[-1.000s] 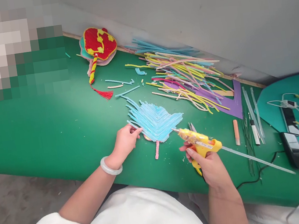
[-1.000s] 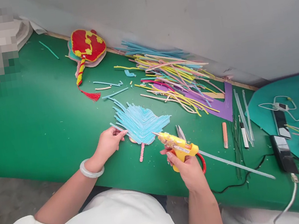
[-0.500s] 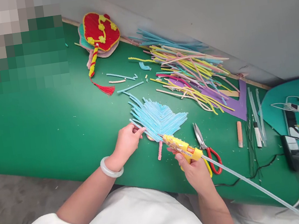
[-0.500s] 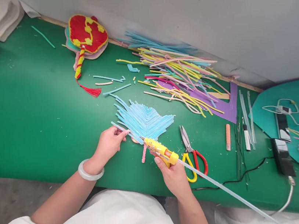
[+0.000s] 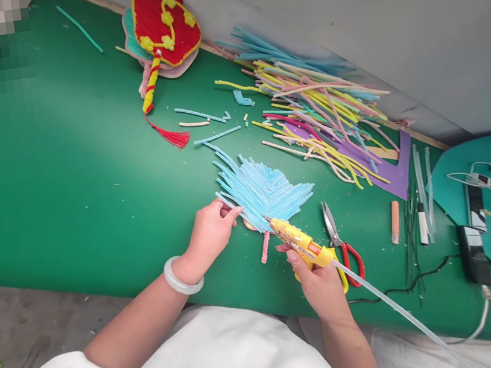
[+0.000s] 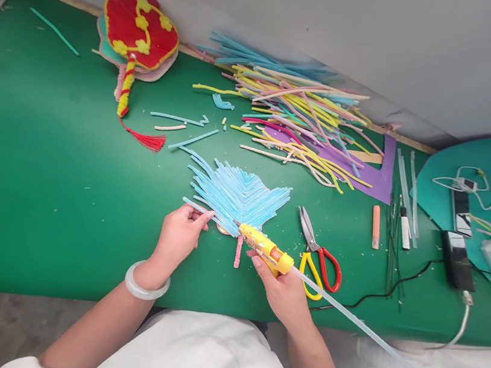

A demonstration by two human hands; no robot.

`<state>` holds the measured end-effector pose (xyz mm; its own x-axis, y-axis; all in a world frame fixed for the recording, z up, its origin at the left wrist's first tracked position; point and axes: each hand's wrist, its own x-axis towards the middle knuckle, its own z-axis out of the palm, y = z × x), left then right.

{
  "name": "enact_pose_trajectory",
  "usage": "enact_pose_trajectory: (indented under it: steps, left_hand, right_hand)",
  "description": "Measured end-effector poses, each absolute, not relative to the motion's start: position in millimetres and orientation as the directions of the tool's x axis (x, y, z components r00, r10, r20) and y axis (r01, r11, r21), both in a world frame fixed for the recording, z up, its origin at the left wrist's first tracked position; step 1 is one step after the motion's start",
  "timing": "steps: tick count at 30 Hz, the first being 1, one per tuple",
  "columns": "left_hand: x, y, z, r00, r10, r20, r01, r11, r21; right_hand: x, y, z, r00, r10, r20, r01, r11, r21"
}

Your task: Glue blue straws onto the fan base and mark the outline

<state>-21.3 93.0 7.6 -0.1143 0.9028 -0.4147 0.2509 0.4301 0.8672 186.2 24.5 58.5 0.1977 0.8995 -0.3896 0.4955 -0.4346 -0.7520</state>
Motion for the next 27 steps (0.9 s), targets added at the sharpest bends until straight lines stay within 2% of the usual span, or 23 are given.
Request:
enact_pose_trajectory:
  steps: [9, 27]
  left_hand:
    - [-22.1, 92.5, 9.9, -0.131, 0.891, -0.434, 0.232, 0.453, 0.861]
    - [-21.8, 91.7, 8.1, -0.141, 0.885, -0.444, 0.213, 0.465, 0.859]
  right_hand:
    - [185.4, 23.6, 54.7, 0.216, 0.908, -0.358, 0.477, -0.419, -0.773]
    - [183.4, 22.5, 53.5, 0.213, 0.884, -0.415, 0.421, -0.467, -0.778]
